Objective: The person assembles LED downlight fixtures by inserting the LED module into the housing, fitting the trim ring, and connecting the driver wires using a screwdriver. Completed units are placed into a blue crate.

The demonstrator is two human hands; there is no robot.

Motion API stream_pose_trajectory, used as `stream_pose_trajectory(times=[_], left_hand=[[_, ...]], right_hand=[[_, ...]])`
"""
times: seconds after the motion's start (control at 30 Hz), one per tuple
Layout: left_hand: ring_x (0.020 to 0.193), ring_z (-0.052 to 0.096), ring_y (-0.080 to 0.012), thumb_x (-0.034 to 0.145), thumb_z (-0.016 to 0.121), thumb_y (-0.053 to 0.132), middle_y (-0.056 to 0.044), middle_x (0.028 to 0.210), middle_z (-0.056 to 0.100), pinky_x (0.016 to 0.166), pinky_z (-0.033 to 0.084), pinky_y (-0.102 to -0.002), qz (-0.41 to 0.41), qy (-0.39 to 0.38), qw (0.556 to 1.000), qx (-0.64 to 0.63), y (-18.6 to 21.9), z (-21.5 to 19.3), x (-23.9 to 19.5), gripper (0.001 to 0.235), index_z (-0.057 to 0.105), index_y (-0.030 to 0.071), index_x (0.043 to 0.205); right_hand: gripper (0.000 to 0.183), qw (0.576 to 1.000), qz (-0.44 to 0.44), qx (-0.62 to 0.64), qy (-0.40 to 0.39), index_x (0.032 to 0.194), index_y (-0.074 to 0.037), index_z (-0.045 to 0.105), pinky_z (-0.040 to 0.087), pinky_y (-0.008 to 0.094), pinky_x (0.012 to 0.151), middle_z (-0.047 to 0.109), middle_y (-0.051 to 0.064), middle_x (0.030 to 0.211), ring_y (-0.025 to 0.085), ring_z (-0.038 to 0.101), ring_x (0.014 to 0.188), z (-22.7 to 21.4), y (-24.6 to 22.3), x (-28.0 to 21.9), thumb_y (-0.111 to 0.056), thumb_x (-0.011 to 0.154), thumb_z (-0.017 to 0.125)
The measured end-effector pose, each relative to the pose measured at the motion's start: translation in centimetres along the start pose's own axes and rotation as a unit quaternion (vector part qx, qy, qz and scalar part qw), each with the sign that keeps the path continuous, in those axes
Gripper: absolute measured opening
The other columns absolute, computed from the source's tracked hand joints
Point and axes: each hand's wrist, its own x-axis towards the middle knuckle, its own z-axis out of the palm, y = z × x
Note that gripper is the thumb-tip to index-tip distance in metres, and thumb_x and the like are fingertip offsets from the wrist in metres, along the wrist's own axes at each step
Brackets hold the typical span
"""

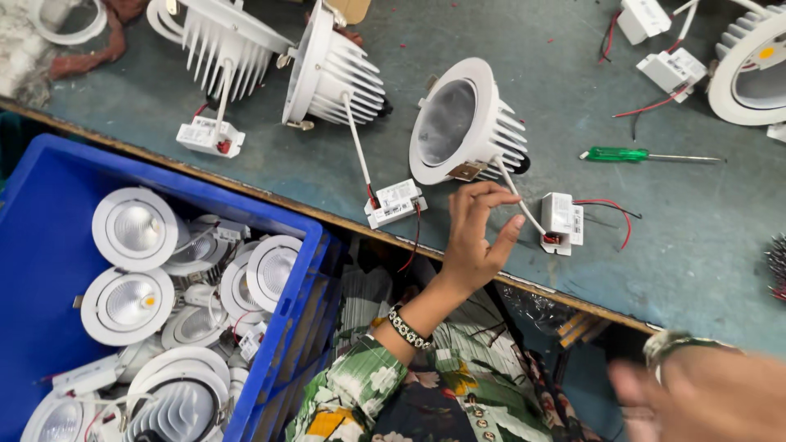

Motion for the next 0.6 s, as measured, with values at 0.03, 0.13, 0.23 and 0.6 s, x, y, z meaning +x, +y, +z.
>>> stream_pose_trajectory(times=[0.03,0.13,0.23,0.6], left_hand=[[0.122,0.050,-0.0275,0.099,0.070,0.018,-0.008,0.127,0.056,0.112,0.039,-0.041,0.000,0.001,1.000,-0.004,0.0,-0.1,0.0,0.027,0.062,0.011,0.124],[0.120,0.051,-0.0276,0.099,0.070,0.018,-0.008,0.125,0.056,0.111,0.039,-0.041,-0.001,0.004,1.000,-0.009,0.2,-0.3,0.1,0.027,0.062,0.011,0.124],[0.120,0.050,-0.0285,0.099,0.070,0.017,-0.009,0.125,0.056,0.109,0.040,-0.041,-0.008,0.003,1.000,-0.017,0.2,-0.4,0.1,0.025,0.063,0.011,0.122],[0.120,0.051,-0.0279,0.101,0.069,0.017,-0.007,0.124,0.056,0.107,0.041,-0.039,0.062,0.016,0.998,0.026,0.4,-0.8,0.0,0.021,0.063,0.013,0.120]], right_hand=[[0.025,1.000,0.017,-0.010,0.023,0.107,-0.004,0.067,0.054,0.038,0.089,0.072,0.009,0.117,0.027,0.068,0.105,0.6,0.3,0.3,0.002,0.083,0.067],[0.022,0.993,0.079,-0.018,0.086,0.101,-0.005,0.069,0.054,0.039,0.089,0.073,0.009,0.113,0.028,0.069,0.103,2.8,1.4,0.1,0.006,0.082,0.068],[0.022,0.977,0.174,-0.001,0.125,0.104,-0.004,0.069,0.054,0.039,0.093,0.071,0.012,0.116,0.030,0.068,0.108,5.6,3.2,-1.8,0.006,0.085,0.069],[0.021,0.914,0.325,0.137,0.202,0.116,-0.002,0.068,0.055,0.029,0.089,0.070,0.011,0.122,0.021,0.068,0.110,10.7,7.0,-7.9,-0.002,0.095,0.069]])
